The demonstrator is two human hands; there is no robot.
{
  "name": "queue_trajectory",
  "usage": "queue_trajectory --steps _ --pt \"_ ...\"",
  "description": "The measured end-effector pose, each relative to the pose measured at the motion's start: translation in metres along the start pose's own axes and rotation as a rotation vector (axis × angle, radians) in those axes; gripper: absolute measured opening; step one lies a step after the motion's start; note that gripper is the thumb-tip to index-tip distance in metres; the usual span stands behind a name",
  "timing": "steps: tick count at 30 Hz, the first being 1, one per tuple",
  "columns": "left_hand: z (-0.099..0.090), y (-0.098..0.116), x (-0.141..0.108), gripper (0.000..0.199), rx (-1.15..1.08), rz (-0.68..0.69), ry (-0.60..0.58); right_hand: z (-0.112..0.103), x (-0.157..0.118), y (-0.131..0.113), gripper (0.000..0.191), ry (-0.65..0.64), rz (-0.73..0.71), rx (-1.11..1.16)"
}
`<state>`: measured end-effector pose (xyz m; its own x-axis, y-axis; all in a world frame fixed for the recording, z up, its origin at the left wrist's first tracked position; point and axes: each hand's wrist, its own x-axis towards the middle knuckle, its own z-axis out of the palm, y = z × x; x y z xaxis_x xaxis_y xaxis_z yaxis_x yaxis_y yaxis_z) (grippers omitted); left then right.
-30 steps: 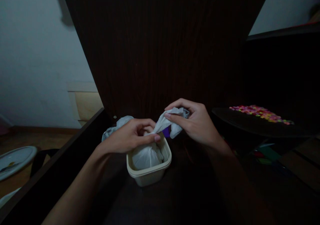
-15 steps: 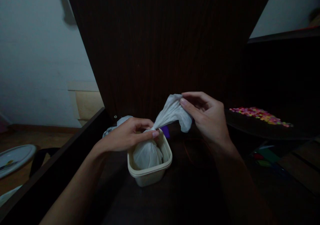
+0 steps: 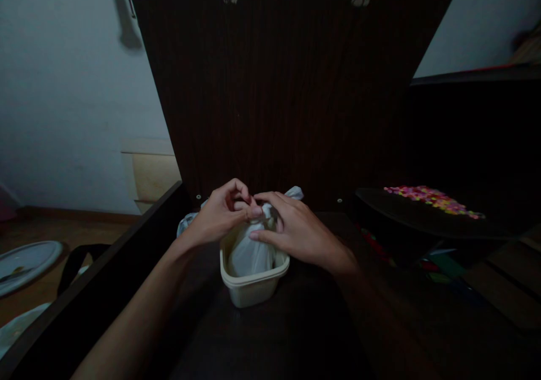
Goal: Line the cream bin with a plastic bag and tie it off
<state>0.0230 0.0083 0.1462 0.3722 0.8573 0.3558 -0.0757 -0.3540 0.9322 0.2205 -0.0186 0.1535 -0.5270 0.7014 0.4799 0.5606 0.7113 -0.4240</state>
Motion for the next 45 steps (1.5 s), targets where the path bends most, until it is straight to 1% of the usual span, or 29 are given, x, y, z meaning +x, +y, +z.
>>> queue_trajectory --steps 2,4,5,7,8,9,10,11,13,15,16,17,19,20,22,24,27,31,33,35,37,39,42,45 --pt "-0.002 0.001 -0.003 0.048 0.040 0.035 0.038 0.005 0.004 0.003 0.030 -0.001 0.034 -0.016" --pt "-0.006 0.001 -0.009 0.045 0.122 0.084 0.119 0.007 0.006 0.004 0.012 -0.010 0.062 -0.034" --pt "-0.010 0.000 -0.013 0.043 0.177 0.110 0.167 0.006 0.006 0.003 0.009 -0.022 0.069 -0.034" --pt "-0.019 -0.007 -0.022 0.041 0.279 0.155 0.252 0.005 0.006 0.003 0.012 -0.063 0.079 -0.023" --pt "-0.024 -0.014 -0.028 0.041 0.309 0.165 0.273 0.004 0.006 0.002 0.012 -0.083 0.080 -0.020" --pt "-0.029 -0.023 -0.035 0.042 0.296 0.169 0.268 0.004 0.006 0.002 0.013 -0.098 0.081 -0.019" --pt "-0.034 -0.034 -0.041 0.047 0.252 0.186 0.234 0.003 0.006 0.002 0.014 -0.108 0.084 -0.018" --pt "-0.037 -0.046 -0.048 0.059 0.180 0.226 0.199 0.003 0.007 0.002 0.015 -0.113 0.084 -0.014" --pt "-0.038 -0.070 -0.062 0.091 0.088 0.273 0.151 0.003 0.009 0.002 0.017 -0.107 0.063 0.010" --pt "-0.032 -0.090 -0.074 0.118 0.045 0.244 0.113 0.002 0.011 0.002 0.018 -0.083 0.035 0.065" --pt "-0.027 -0.097 -0.079 0.131 0.038 0.209 0.099 0.002 0.013 0.002 0.017 -0.066 0.035 0.109" --pt "-0.021 -0.102 -0.084 0.141 0.040 0.167 0.088 0.002 0.014 0.001 0.016 -0.049 0.052 0.164" --pt "-0.010 -0.106 -0.090 0.152 0.074 0.116 0.052 0.001 0.017 0.002 0.013 -0.008 0.130 0.299" --pt "-0.005 -0.107 -0.092 0.153 0.107 0.108 0.045 0.001 0.019 0.002 0.012 0.018 0.173 0.368" --pt "0.001 -0.108 -0.094 0.148 0.200 0.105 0.052 -0.002 0.023 0.002 0.009 0.073 0.230 0.488" --pt "0.002 -0.109 -0.095 0.140 0.289 0.099 0.082 -0.007 0.029 0.002 0.007 0.138 0.235 0.581" --pt "0.000 -0.112 -0.096 0.137 0.359 0.088 0.093 -0.022 0.038 0.002 0.007 0.284 0.204 0.645" --pt "-0.002 -0.113 -0.096 0.130 0.357 0.078 0.072 -0.051 0.048 0.011 0.008 0.585 0.119 0.585" --pt "-0.002 -0.113 -0.097 0.127 0.329 0.072 0.064 -0.066 0.051 0.022 0.012 0.728 0.067 0.486" --pt "-0.002 -0.112 -0.097 0.124 0.300 0.064 0.062 -0.080 0.051 0.037 0.015 0.818 0.042 0.363" --pt "-0.002 -0.112 -0.097 0.123 0.281 0.055 0.058 -0.089 0.050 0.053 0.017 0.858 0.045 0.274" --pt "-0.002 -0.112 -0.097 0.121 0.278 0.047 0.058 -0.092 0.047 0.070 0.016 0.878 0.058 0.236" --pt "-0.003 -0.111 -0.098 0.122 0.282 0.039 0.064 -0.086 0.039 0.093 0.014 0.891 0.120 0.241" --pt "-0.002 -0.111 -0.098 0.124 0.288 0.033 0.065 -0.074 0.026 0.117 0.017 0.837 0.282 0.193"
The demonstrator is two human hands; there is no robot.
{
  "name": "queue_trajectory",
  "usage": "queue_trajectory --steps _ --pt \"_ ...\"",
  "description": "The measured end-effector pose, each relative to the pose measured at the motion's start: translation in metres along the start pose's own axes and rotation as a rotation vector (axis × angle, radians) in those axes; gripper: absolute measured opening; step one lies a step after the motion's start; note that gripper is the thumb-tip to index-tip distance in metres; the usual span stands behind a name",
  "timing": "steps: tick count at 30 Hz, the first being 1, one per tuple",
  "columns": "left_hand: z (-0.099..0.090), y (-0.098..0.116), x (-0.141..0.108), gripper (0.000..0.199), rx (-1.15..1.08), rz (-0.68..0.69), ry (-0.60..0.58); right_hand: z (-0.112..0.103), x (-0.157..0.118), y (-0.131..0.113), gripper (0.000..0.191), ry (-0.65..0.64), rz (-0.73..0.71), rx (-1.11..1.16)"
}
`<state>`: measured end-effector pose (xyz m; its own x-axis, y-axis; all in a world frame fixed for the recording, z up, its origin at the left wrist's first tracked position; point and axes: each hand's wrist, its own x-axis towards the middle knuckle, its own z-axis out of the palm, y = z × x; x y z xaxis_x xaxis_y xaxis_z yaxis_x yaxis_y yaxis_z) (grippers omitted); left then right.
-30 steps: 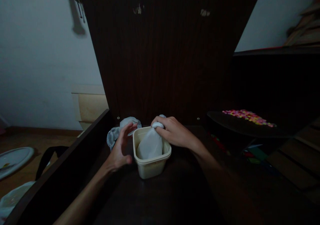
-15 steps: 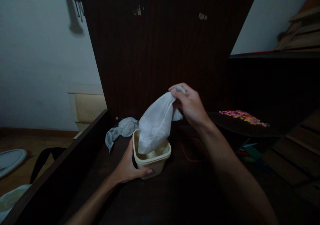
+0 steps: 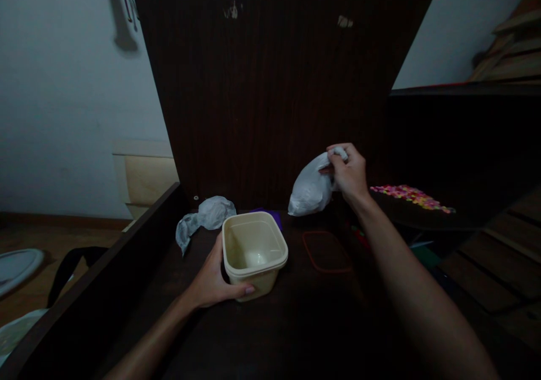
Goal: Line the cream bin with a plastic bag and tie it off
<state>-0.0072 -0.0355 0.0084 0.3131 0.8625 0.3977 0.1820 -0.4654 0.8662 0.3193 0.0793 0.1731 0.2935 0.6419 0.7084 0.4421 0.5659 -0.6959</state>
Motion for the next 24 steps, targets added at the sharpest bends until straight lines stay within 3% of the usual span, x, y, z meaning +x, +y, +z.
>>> queue_trajectory --steps 4,8,12,15,19,24 --pt "0.000 0.002 0.000 0.124 0.018 -0.015 0.001 -0.007 -0.017 0.038 0.026 -0.088 0.133 -0.227" --pt "0.000 0.003 0.000 0.125 0.018 -0.029 0.011 -0.013 -0.040 0.069 0.025 -0.227 0.175 -0.369" --pt "0.001 0.004 0.000 0.123 0.002 -0.027 0.011 -0.013 -0.067 0.089 0.020 -0.471 0.191 -0.503" --pt "0.001 0.005 0.000 0.122 -0.008 -0.028 0.011 -0.013 -0.080 0.094 0.024 -0.586 0.171 -0.577" --pt "0.001 0.005 0.000 0.120 -0.008 -0.027 0.009 -0.015 -0.079 0.086 0.033 -0.598 0.127 -0.686" --pt "0.000 0.004 0.000 0.119 0.004 -0.011 0.000 -0.020 -0.071 0.067 0.043 -0.455 0.137 -0.879"
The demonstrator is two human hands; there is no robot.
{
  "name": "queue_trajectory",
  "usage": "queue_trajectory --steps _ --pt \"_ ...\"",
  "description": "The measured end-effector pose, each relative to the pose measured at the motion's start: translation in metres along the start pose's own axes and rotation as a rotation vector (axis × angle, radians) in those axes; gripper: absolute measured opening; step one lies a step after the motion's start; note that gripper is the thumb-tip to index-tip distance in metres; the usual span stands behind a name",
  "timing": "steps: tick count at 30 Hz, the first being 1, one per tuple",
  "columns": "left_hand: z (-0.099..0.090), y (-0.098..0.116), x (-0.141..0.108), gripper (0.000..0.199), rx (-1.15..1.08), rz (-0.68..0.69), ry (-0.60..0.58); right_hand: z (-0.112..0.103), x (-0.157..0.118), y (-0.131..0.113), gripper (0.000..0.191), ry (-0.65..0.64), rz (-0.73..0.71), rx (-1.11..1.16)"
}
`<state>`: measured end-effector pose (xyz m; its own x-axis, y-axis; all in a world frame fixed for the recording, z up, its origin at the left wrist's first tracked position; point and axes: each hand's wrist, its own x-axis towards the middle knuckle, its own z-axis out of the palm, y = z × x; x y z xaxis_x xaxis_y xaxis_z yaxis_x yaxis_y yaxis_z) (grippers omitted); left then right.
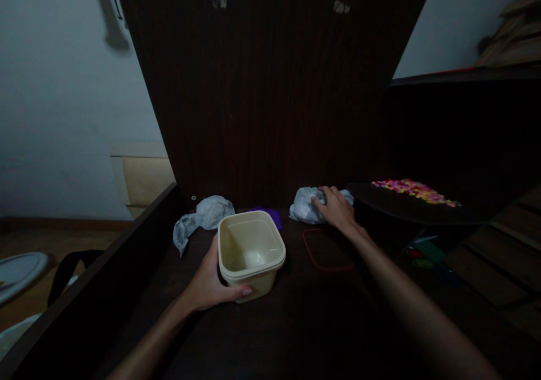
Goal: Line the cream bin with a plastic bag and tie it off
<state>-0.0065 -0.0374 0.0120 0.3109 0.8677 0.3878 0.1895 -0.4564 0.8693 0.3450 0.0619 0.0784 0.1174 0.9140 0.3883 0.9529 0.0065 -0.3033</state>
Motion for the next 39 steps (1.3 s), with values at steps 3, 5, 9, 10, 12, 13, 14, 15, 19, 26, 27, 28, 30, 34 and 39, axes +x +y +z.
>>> queue_trajectory --steps 3,5,9,10,12,13,14,15,19,26,27,28,30,34,39 --pt "0.000 0.001 0.001 0.117 0.015 0.010 0.006 -0.001 -0.001 -0.001 0.044 0.042 0.059 -0.074" --pt "-0.001 0.001 0.000 0.118 0.019 0.018 0.010 0.006 -0.001 0.002 0.041 0.028 0.069 -0.097" --pt "-0.001 -0.002 -0.001 0.118 0.019 0.025 0.007 0.026 0.003 0.010 0.024 -0.067 0.001 -0.079" --pt "-0.001 -0.002 -0.002 0.118 0.016 0.034 0.008 0.030 0.004 0.011 0.023 -0.074 -0.016 -0.075" --pt "-0.002 -0.001 -0.002 0.117 0.028 0.073 0.018 0.034 0.005 0.011 0.025 -0.044 -0.026 -0.079" --pt "-0.003 0.000 -0.002 0.116 0.047 0.099 0.029 0.034 0.005 0.009 0.028 -0.011 -0.024 -0.084" --pt "-0.004 0.003 -0.001 0.114 0.075 0.123 0.045 0.033 0.006 0.006 0.030 0.023 -0.028 -0.088" --pt "-0.005 0.006 0.000 0.112 0.107 0.143 0.065 0.031 0.006 0.001 0.032 0.051 -0.043 -0.087" --pt "-0.014 0.016 0.004 0.104 0.183 0.199 0.170 0.033 0.001 -0.028 0.023 0.005 -0.224 -0.040" --pt "-0.039 -0.003 0.002 0.108 0.336 0.286 0.340 0.073 -0.015 -0.072 0.020 -0.311 -0.479 0.007" --pt "-0.043 -0.007 0.002 0.111 0.372 0.299 0.368 0.078 -0.016 -0.074 0.024 -0.341 -0.488 0.000" --pt "-0.046 -0.011 0.001 0.112 0.405 0.310 0.391 0.081 -0.017 -0.075 0.027 -0.364 -0.492 -0.010" --pt "-0.052 -0.016 0.002 0.109 0.451 0.329 0.423 0.086 -0.019 -0.075 0.033 -0.391 -0.492 -0.037" --pt "-0.060 -0.017 0.004 0.108 0.472 0.363 0.413 0.089 -0.022 -0.073 0.031 -0.400 -0.480 -0.099" --pt "-0.061 -0.020 0.004 0.113 0.498 0.319 0.421 0.090 -0.026 -0.074 0.028 -0.395 -0.451 -0.146"
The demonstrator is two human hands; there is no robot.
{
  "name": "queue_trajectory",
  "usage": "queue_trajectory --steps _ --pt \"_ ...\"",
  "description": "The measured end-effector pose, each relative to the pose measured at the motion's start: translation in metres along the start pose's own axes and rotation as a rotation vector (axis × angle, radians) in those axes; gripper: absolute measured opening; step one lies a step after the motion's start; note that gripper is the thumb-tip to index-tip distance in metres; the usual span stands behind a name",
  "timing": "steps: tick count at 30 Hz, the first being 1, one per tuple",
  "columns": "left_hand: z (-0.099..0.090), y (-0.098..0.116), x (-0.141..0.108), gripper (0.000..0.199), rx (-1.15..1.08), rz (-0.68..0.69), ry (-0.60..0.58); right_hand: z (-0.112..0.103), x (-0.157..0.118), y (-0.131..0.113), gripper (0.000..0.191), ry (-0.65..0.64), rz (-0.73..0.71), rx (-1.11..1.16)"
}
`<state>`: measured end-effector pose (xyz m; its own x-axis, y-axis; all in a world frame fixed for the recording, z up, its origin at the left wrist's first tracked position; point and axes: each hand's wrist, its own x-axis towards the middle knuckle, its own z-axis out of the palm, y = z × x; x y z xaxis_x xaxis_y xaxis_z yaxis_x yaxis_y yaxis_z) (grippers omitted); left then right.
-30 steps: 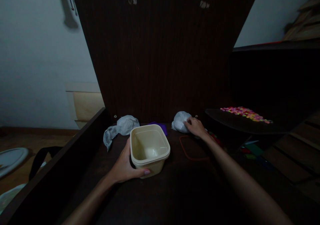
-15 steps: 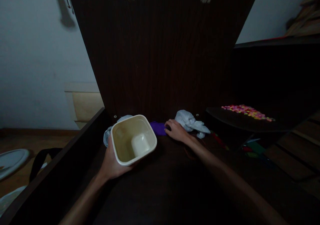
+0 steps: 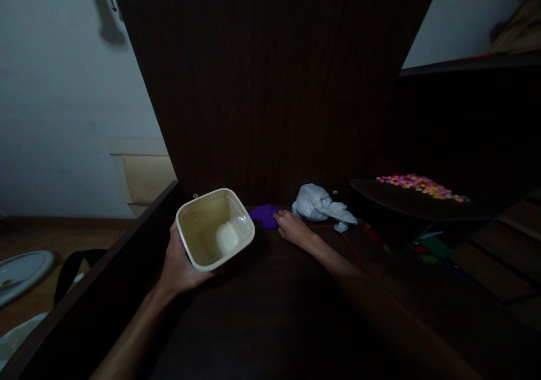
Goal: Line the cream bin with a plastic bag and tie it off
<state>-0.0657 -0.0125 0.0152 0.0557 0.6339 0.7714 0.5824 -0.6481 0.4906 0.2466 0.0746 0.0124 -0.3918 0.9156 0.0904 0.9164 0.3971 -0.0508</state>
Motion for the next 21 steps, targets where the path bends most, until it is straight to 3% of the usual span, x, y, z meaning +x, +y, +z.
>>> queue_trajectory --steps 13,21 --pt "-0.002 0.001 0.004 0.108 0.028 -0.052 0.038 -0.002 0.036 0.010 0.032 0.025 0.106 0.135" --pt "-0.005 0.001 0.005 0.111 0.045 -0.050 0.008 -0.009 0.032 0.014 0.033 -0.027 0.007 0.173"
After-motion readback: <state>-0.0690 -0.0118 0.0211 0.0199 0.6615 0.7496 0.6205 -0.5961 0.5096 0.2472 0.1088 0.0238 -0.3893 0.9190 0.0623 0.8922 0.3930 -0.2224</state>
